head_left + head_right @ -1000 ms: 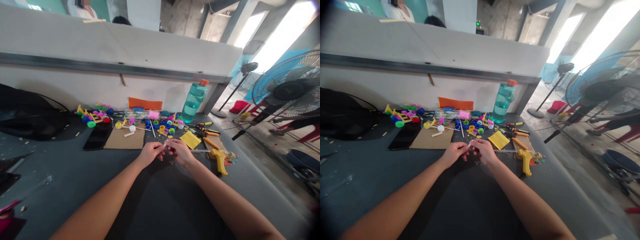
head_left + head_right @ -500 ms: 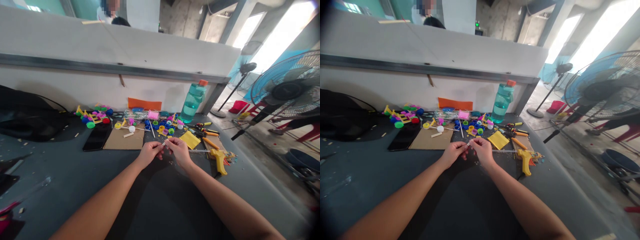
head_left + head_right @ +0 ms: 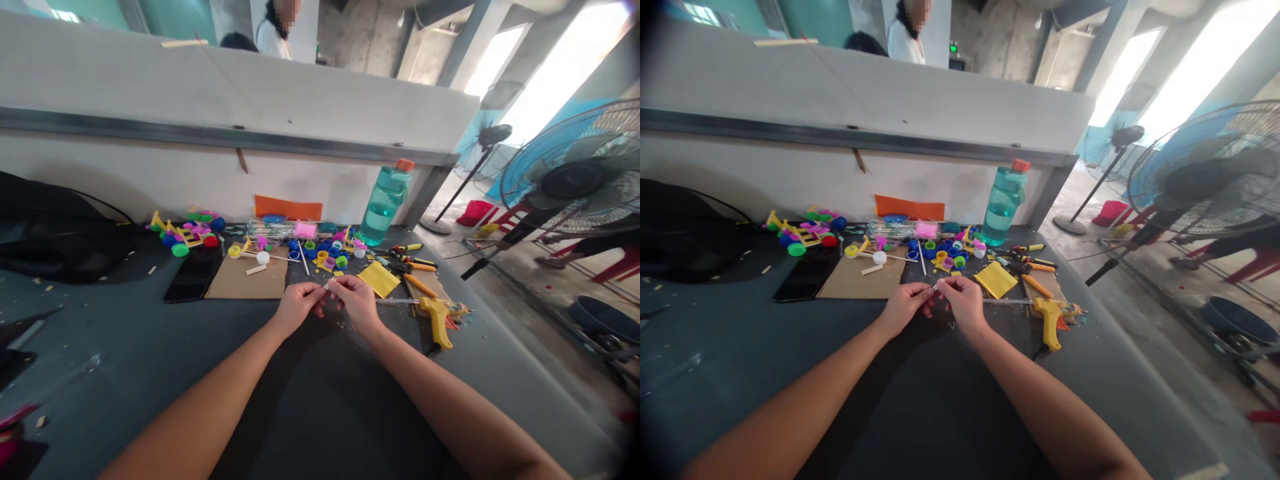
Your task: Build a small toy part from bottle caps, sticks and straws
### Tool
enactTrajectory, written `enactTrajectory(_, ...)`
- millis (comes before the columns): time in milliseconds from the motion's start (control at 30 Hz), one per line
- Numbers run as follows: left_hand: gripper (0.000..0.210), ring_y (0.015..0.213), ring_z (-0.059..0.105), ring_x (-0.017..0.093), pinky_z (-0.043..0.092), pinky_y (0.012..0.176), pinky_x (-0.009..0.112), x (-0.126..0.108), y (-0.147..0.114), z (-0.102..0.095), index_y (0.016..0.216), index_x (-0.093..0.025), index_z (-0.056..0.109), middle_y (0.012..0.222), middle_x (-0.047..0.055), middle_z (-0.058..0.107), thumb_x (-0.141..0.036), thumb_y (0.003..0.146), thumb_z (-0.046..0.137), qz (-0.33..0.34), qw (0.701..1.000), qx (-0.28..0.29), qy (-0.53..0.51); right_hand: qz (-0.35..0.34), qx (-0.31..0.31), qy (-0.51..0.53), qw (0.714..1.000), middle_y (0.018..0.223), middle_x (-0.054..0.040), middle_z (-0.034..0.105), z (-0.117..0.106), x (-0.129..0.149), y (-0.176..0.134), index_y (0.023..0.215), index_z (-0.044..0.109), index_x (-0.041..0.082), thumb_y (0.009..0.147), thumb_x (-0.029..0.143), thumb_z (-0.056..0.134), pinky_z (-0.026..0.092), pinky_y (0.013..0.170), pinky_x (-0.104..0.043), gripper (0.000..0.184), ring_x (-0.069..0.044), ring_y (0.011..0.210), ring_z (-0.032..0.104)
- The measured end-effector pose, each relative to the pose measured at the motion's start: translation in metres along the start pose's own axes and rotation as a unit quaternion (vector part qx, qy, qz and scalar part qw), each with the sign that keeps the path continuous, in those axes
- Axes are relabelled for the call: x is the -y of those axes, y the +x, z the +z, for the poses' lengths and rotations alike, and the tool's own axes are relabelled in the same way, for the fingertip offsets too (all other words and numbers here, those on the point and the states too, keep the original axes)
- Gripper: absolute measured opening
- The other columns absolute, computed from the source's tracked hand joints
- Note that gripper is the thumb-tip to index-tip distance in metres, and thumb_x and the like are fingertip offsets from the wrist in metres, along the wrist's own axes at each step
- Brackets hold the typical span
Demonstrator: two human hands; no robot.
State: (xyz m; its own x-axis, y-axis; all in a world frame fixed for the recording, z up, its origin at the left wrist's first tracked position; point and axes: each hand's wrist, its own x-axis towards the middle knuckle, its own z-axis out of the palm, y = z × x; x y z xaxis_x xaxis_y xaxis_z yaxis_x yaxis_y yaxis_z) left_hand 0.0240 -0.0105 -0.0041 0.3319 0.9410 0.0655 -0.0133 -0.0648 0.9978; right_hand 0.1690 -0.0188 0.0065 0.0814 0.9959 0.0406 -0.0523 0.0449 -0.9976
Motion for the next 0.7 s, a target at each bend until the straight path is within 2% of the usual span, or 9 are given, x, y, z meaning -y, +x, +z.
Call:
enactTrajectory(100,0.031,0.049,0.054,0.009,0.044,0.051,0.021,0.002,0.002,-0.003,0.073,-0.014,0.064,0.062,-0.001,0.058,-0.044,0.079,0.058,0.012,1.0,-0.023,0.007,0.001,0.013,-0.023,1.0,0.064,-0.0013,0.059,0.0,0.006,0.0,0.081,0.066,0.016,0.07,0.039,0.065,0.038,0.04,-0.02,0.025,-0.012,0.055,0.052)
enactTrajectory(200,0.029,0.048,0.052,0.008,0.044,0.049,0.021,0.005,0.006,-0.01,0.075,-0.014,0.064,0.063,-0.002,0.058,-0.043,0.076,0.061,0.009,0.996,-0.09,-0.025,-0.018,0.021,-0.059,0.998,0.073,-0.0017,0.062,-0.002,0.022,0.0,0.097,0.061,0.019,0.073,0.037,0.061,0.039,0.041,-0.02,0.031,-0.014,0.061,0.055)
enactTrajectory(300,0.027,0.046,0.049,0.007,0.045,0.048,0.02,0.008,0.01,-0.016,0.075,-0.014,0.063,0.061,-0.003,0.055,-0.042,0.075,0.061,-0.003,0.986,-0.152,-0.062,-0.087,0.003,-0.111,0.99,0.079,-0.0012,0.062,-0.013,0.05,-0.002,0.104,0.056,0.021,0.075,0.035,0.059,0.041,0.046,-0.021,0.032,-0.013,0.064,0.056)
enactTrajectory(400,0.026,0.045,0.049,0.006,0.045,0.048,0.02,0.009,0.012,-0.019,0.073,-0.014,0.062,0.061,-0.003,0.054,-0.04,0.076,0.06,0.002,0.984,-0.165,-0.06,-0.162,-0.025,-0.245,0.955,0.076,-0.0009,0.063,-0.037,0.082,-0.008,0.103,0.056,0.022,0.078,0.034,0.056,0.044,0.058,-0.025,0.028,-0.014,0.066,0.057)
enactTrajectory(467,0.025,0.046,0.05,0.007,0.046,0.049,0.02,0.01,0.011,-0.018,0.074,-0.015,0.062,0.062,-0.003,0.054,-0.039,0.077,0.058,0.013,0.987,-0.155,-0.041,-0.169,-0.044,-0.381,0.908,0.073,-0.0013,0.063,-0.06,0.099,-0.014,0.099,0.059,0.022,0.08,0.037,0.055,0.043,0.063,-0.028,0.024,-0.016,0.066,0.058)
enactTrajectory(500,0.024,0.046,0.05,0.007,0.045,0.049,0.02,0.011,0.011,-0.018,0.075,-0.015,0.062,0.062,-0.003,0.054,-0.038,0.078,0.057,0.018,0.988,-0.149,-0.029,-0.147,-0.056,-0.462,0.873,0.075,-0.002,0.065,-0.073,0.104,-0.018,0.098,0.06,0.023,0.081,0.039,0.055,0.042,0.065,-0.029,0.024,-0.017,0.067,0.059)
enactTrajectory(567,0.023,0.046,0.051,0.007,0.044,0.049,0.02,0.012,0.01,-0.017,0.075,-0.015,0.062,0.063,-0.002,0.055,-0.037,0.079,0.056,0.024,0.989,-0.143,-0.006,-0.072,-0.107,-0.599,0.791,0.08,-0.0041,0.066,-0.1,0.107,-0.026,0.097,0.06,0.023,0.082,0.047,0.051,0.042,0.065,-0.031,0.029,-0.021,0.073,0.061)
enactTrajectory(633,0.022,0.046,0.052,0.007,0.044,0.05,0.02,0.012,0.01,-0.017,0.076,-0.015,0.062,0.064,-0.002,0.055,-0.037,0.08,0.056,0.031,0.99,-0.138,0.008,0.033,-0.14,-0.691,0.708,0.087,-0.0105,0.066,-0.125,0.098,-0.034,0.098,0.06,0.019,0.084,0.055,0.044,0.043,0.067,-0.035,0.042,-0.027,0.08,0.063)
enactTrajectory(700,0.022,0.047,0.053,0.008,0.043,0.05,0.02,0.012,0.01,-0.017,0.077,-0.015,0.063,0.064,-0.002,0.056,-0.036,0.08,0.056,0.037,0.99,-0.132,0.018,0.113,-0.155,-0.737,0.648,0.093,-0.0191,0.064,-0.146,0.082,-0.042,0.101,0.059,0.013,0.084,0.06,0.039,0.045,0.068,-0.039,0.054,-0.031,0.085,0.064)
